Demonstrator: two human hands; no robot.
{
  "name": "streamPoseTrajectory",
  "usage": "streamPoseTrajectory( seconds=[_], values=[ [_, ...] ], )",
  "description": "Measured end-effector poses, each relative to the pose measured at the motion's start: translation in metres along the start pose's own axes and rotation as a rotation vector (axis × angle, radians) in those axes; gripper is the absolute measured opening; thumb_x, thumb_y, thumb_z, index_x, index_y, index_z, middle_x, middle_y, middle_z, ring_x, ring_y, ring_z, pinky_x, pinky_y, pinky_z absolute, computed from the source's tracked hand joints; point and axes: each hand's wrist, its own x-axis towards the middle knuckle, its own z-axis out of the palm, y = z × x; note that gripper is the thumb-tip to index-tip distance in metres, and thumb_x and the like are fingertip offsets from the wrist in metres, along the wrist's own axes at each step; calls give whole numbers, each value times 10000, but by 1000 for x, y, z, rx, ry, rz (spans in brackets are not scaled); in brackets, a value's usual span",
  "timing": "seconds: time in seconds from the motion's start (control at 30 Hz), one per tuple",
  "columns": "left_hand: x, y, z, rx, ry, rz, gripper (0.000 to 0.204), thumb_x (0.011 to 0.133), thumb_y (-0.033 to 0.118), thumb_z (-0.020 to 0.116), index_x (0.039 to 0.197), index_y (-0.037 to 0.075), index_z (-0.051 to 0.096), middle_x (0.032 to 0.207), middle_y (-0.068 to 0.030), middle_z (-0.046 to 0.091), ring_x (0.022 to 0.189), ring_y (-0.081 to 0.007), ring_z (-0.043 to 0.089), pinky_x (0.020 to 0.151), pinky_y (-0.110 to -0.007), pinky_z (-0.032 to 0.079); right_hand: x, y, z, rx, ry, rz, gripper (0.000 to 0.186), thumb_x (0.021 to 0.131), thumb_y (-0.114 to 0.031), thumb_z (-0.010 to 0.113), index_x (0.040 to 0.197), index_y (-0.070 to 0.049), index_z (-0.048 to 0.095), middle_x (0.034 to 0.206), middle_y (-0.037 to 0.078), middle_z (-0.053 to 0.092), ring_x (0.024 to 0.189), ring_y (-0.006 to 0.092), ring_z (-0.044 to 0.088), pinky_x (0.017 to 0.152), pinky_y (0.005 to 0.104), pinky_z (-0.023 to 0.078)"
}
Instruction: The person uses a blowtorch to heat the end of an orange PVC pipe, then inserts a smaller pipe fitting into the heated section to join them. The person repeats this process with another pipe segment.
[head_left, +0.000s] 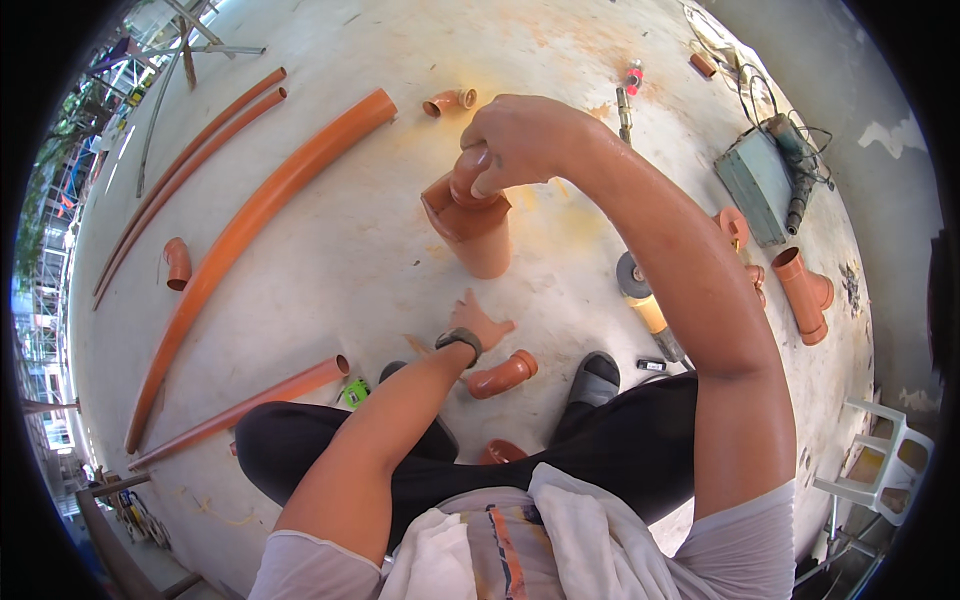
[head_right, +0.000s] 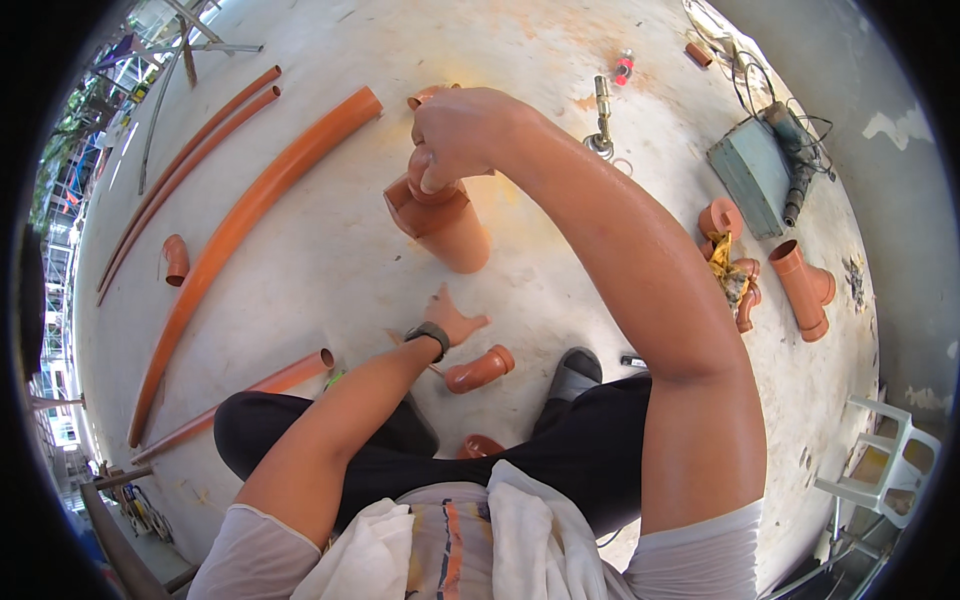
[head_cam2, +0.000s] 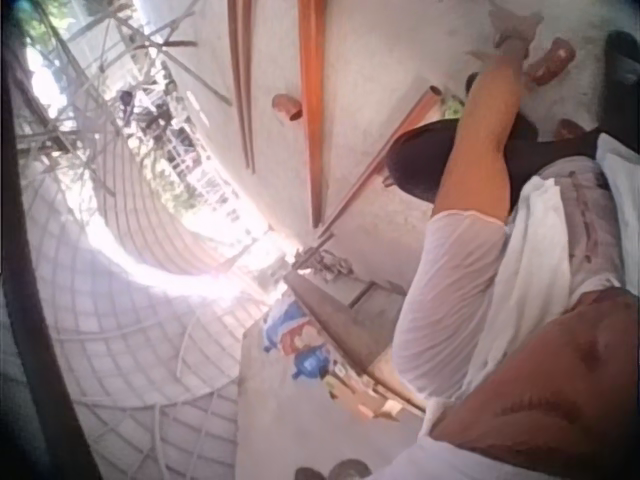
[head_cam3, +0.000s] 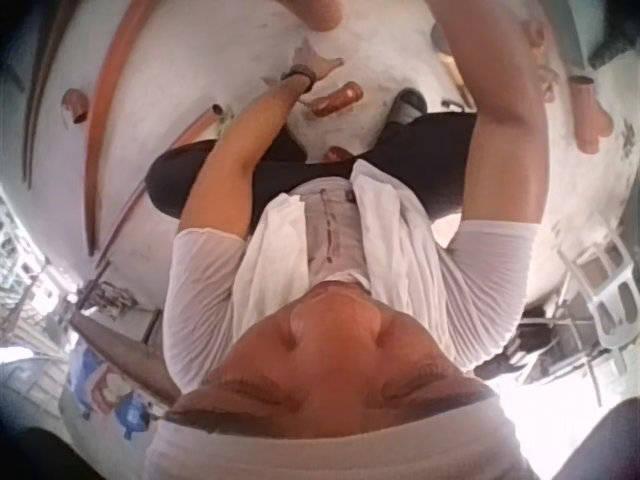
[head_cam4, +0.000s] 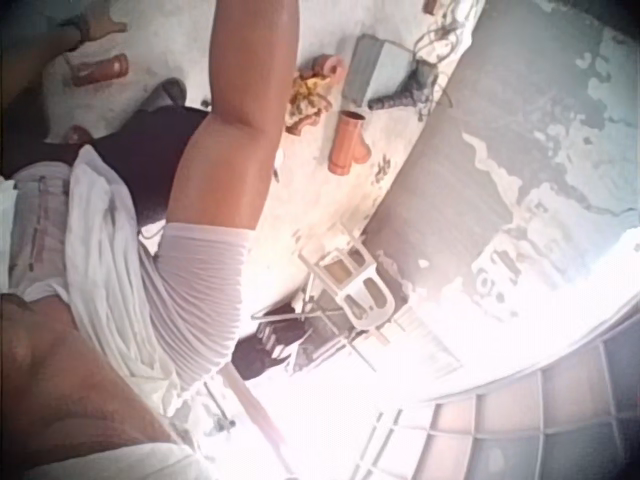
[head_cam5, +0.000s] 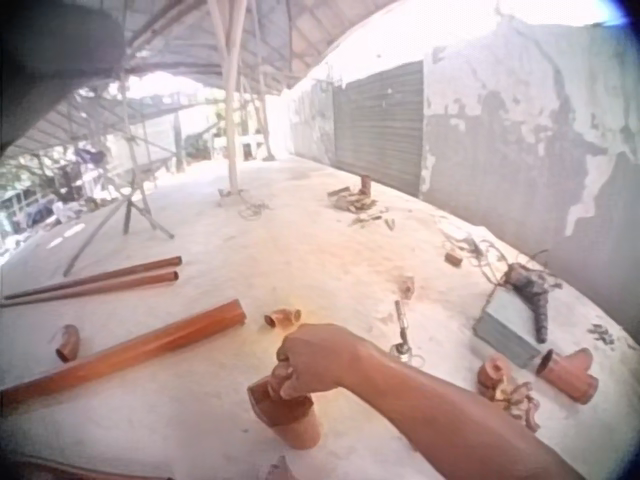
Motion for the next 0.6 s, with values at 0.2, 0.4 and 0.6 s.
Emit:
streamPoseTrajectory(
  seconds=[0.2, 0.4, 0.6],
  values=[
    [39, -11, -1, -432, 396, 170, 1506, 608, 500, 1022, 1666, -77, 118, 1638, -329, 366, 1506, -465, 397, 1252, -486, 374, 1, 10, 4, -11, 40, -53, 340, 730, -317, 773, 770, -9, 634, 708, 170, 664, 685, 366, 638, 627, 485, 496],
    [46, 12, 7, -679, 535, 217, 1505, 566, 371, 1066, 1661, -78, 135, 1650, -305, 356, 1530, -432, 378, 1278, -482, 345, 0, 4, -6, -32, -23, -9, 369, 752, -328, 767, 996, -52, 784, 820, 193, 732, 809, 397, 704, 746, 473, 566],
    [60, 30, -1, -1036, 476, 295, 1419, 581, 302, 1067, 1656, -22, 199, 1611, -244, 429, 1493, -348, 461, 1240, -467, 413, -1, 10, 0, -53, 10, -30, 260, 762, -287, 758, 887, -60, 743, 772, 158, 716, 783, 388, 702, 703, 486, 563]
  ],
)
